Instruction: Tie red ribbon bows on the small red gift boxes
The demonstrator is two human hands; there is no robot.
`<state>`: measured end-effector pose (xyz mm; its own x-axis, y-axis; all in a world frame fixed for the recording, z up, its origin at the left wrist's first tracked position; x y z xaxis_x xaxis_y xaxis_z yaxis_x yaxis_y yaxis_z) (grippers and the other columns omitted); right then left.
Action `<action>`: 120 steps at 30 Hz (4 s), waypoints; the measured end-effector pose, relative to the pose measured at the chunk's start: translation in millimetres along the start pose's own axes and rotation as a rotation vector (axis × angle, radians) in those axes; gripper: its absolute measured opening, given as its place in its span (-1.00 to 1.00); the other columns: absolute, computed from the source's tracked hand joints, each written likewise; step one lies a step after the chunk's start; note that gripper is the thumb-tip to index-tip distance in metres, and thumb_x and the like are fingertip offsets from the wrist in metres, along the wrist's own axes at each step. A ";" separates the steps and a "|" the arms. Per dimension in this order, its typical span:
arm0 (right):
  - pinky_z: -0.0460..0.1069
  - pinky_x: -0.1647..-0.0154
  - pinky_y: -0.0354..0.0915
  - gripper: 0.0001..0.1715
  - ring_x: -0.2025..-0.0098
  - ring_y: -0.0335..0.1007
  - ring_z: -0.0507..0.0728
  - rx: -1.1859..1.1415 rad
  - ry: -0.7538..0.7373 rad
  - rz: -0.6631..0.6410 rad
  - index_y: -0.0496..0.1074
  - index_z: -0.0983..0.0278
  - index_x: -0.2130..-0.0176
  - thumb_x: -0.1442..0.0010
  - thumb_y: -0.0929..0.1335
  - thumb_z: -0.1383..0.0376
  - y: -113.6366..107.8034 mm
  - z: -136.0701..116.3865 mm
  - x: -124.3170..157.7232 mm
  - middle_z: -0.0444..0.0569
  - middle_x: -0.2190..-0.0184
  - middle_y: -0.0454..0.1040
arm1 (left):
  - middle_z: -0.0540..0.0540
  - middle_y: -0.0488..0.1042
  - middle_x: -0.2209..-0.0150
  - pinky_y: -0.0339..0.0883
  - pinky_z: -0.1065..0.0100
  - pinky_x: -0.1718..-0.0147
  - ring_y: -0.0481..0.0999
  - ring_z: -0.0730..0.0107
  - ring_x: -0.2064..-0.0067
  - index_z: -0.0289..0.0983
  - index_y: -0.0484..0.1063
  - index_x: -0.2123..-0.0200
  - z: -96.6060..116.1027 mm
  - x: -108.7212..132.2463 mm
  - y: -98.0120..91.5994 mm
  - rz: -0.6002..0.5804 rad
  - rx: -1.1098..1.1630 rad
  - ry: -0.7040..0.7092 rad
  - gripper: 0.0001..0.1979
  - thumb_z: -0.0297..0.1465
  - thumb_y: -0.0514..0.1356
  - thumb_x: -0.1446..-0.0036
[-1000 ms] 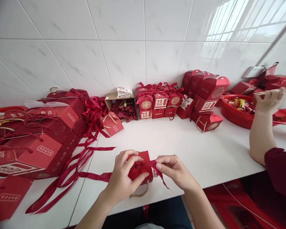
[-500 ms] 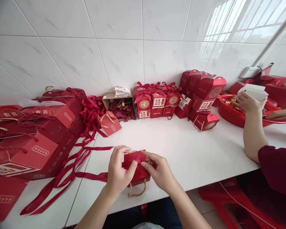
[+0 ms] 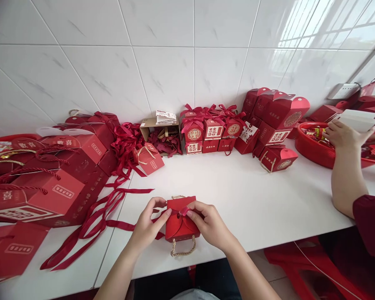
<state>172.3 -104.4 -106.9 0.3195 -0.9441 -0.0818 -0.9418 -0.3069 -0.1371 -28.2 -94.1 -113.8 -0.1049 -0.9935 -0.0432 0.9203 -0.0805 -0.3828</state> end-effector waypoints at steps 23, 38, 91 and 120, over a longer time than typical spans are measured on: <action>-0.06 0.40 0.30 -0.82 0.42 0.43 0.08 0.379 -0.074 0.274 0.47 0.20 0.28 -0.17 0.27 0.35 29.7 -11.4 -0.7 -0.10 0.41 0.54 | -0.01 0.48 0.52 0.32 0.41 0.31 0.45 0.38 0.39 -0.28 0.46 0.54 67.4 0.8 -9.7 -0.267 0.183 0.023 -0.72 -0.27 0.16 -0.15; -0.05 0.57 0.00 -0.51 0.60 0.04 0.01 0.374 -0.087 0.245 0.21 0.25 0.63 -0.27 0.24 0.14 24.9 -4.1 -2.9 -0.16 0.69 0.19 | -0.09 0.55 0.04 0.36 0.23 -0.01 0.50 0.21 -0.01 -0.17 0.53 0.10 83.7 -39.3 -12.3 -0.311 0.080 0.188 -0.70 -0.21 0.10 -0.21; 0.31 -0.30 -0.12 -0.58 -0.39 -0.30 0.33 0.111 0.051 0.335 0.48 0.28 0.44 -0.25 0.25 0.08 38.1 11.3 0.2 0.09 -0.35 -0.04 | -0.13 0.50 0.09 0.30 0.07 -0.08 0.43 0.21 -0.07 -0.18 0.31 0.19 10.1 -6.9 10.9 0.153 -0.136 0.362 -0.84 -0.36 0.19 -0.14; 0.27 -0.15 0.23 -0.58 -0.28 0.04 0.34 0.427 0.089 0.340 0.37 0.07 -0.06 -0.27 0.23 0.05 39.1 5.7 40.2 0.05 -0.34 -0.09 | -0.18 0.35 -0.15 0.26 0.06 -0.10 0.38 0.01 -0.13 -0.24 0.52 0.42 13.2 -5.5 12.7 -0.083 0.239 -0.120 -0.88 -0.33 0.23 -0.05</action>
<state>148.9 -153.7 -121.2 -0.0224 -0.9937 -0.1101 -0.8583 0.0756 -0.5075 -10.9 -90.6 -106.3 -0.1509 -0.9840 0.0945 0.9747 -0.1640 -0.1516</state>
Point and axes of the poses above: each hand's wrist, its own x-axis away from the middle knuckle, its own y-axis out of the palm, z = x × y, the point moved 1 cm from there along -x, towards the middle knuckle
